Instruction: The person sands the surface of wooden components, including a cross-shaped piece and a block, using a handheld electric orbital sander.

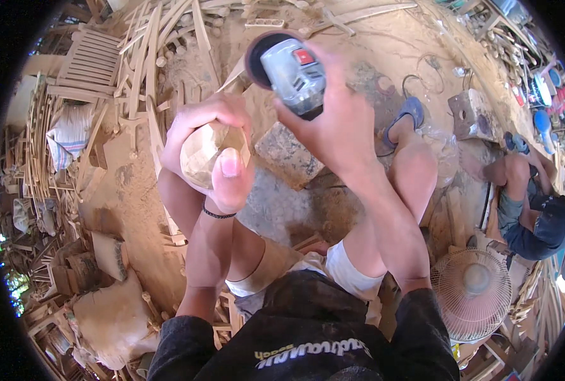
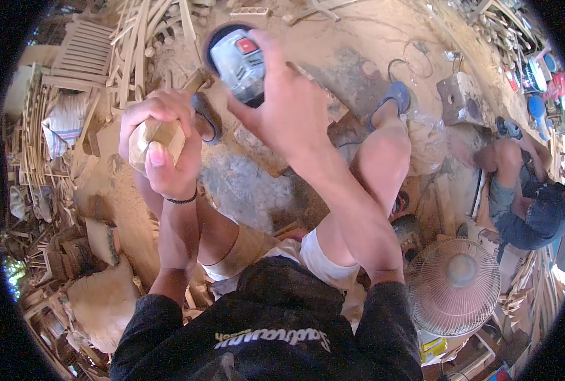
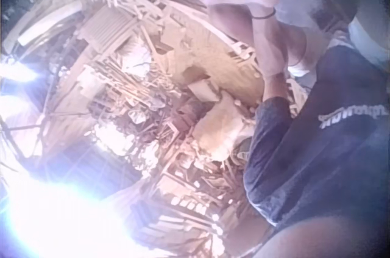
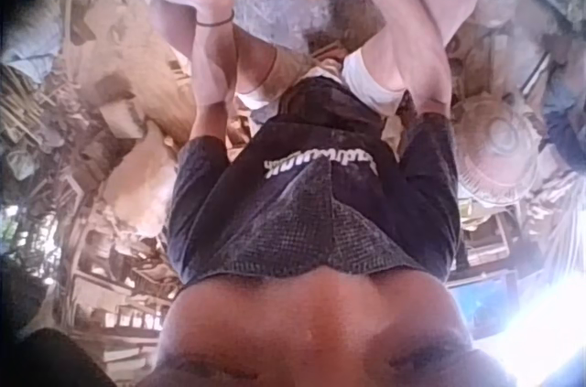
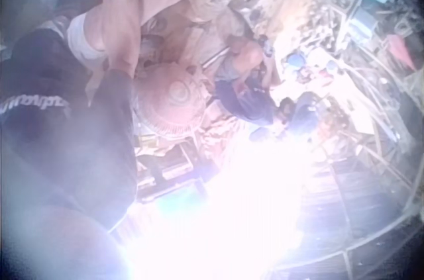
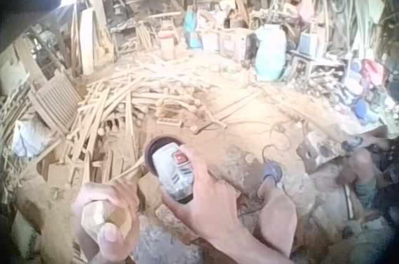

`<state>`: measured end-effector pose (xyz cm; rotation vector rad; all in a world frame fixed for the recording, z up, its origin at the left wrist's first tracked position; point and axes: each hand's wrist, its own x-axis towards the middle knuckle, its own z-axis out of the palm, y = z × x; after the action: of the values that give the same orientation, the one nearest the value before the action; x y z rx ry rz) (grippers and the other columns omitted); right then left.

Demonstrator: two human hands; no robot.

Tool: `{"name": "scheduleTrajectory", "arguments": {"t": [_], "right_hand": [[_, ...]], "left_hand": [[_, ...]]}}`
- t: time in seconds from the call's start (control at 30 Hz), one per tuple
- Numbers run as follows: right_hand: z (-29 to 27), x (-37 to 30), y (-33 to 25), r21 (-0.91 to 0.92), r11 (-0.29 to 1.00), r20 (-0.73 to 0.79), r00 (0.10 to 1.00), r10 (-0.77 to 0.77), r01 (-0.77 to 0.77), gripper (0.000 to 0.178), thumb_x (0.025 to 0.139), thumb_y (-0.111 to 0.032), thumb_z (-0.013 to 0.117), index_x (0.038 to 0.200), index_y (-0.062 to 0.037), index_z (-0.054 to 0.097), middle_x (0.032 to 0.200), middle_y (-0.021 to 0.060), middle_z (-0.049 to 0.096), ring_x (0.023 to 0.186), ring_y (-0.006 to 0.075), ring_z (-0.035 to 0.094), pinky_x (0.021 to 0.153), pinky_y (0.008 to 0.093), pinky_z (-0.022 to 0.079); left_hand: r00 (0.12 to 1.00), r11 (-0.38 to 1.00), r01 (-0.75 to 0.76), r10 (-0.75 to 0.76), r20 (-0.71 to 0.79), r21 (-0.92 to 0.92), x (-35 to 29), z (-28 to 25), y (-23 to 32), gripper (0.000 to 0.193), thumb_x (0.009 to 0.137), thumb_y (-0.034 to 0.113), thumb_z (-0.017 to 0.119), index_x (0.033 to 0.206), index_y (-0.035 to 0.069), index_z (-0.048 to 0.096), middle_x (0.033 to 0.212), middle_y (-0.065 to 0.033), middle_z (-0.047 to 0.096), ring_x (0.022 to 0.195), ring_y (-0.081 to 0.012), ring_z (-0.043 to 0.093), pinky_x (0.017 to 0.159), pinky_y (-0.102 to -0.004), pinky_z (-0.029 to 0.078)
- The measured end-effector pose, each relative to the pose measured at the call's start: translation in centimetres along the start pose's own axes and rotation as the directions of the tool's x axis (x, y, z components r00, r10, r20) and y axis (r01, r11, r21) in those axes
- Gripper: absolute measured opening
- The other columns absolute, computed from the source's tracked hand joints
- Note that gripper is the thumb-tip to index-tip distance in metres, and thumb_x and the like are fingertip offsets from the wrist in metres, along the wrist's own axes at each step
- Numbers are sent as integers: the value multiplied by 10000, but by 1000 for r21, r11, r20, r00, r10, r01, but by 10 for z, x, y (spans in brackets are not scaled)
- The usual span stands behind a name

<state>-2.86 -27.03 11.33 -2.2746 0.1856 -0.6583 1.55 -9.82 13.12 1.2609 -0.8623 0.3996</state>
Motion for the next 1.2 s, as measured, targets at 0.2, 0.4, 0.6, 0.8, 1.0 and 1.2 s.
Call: {"name": "scheduleTrajectory", "arguments": {"t": [0.2, 0.4, 0.6, 0.8, 1.0, 1.2], "right_hand": [[-3, 4, 2, -201, 976, 33, 996, 88, -79, 832, 856, -383, 886, 1559, -195, 483, 1045, 206, 803, 953, 439, 783, 822, 519, 625], [-13, 11, 14, -120, 985, -129, 986, 105, -120, 822, 852, -365, 886, 1545, -176, 488, 1089, 207, 801, 973, 437, 783, 844, 511, 628], [-2, 2, -1, -65, 996, 25, 998, 61, -59, 826, 848, -394, 882, 1550, -186, 499, 1113, 211, 798, 991, 431, 787, 857, 503, 634], [-9, 13, 12, -146, 979, -74, 988, 135, -145, 831, 847, -435, 890, 1544, -187, 510, 1121, 212, 797, 995, 414, 792, 881, 489, 629], [-23, 18, 11, 69, 988, -213, 965, 150, -138, 800, 866, -329, 922, 1511, -87, 517, 1243, 204, 768, 1144, 324, 769, 1003, 426, 583], [-14, 15, 12, 41, 999, -234, 972, -12, 22, 799, 860, -258, 933, 1512, -66, 514, 1276, 190, 755, 1149, 278, 757, 1037, 398, 572]], "left_hand": [[989, 994, 107, -107, -100, -5, 0, -2, 6, 690, 946, 635, 764, 1061, -23, 595, 861, -110, 639, 692, -181, 569, 628, -309, 447], [998, 999, 12, -15, -59, -51, 5, -18, 2, 579, 963, 541, 712, 1071, -15, 588, 789, -84, 550, 686, -189, 511, 659, -366, 388], [994, 998, 41, -46, -102, -44, 3, -12, 6, 675, 933, 602, 790, 1045, -35, 599, 811, -92, 578, 652, -183, 568, 556, -303, 415], [992, 998, -9, 2, -130, -54, 7, -19, -6, 617, 955, 555, 771, 1074, -23, 592, 820, -105, 595, 638, -186, 564, 564, -316, 426], [953, 997, -75, 81, -292, 30, 15, -22, -12, 627, 1004, 539, 568, 1330, 6, 519, 1018, -187, 648, 861, -279, 567, 787, -442, 454], [937, 984, -141, 170, -306, 113, 27, -24, -18, 841, 952, 481, 783, 1516, 1, 384, 1400, -205, 547, 1246, -275, 603, 1062, -428, 527]]}}
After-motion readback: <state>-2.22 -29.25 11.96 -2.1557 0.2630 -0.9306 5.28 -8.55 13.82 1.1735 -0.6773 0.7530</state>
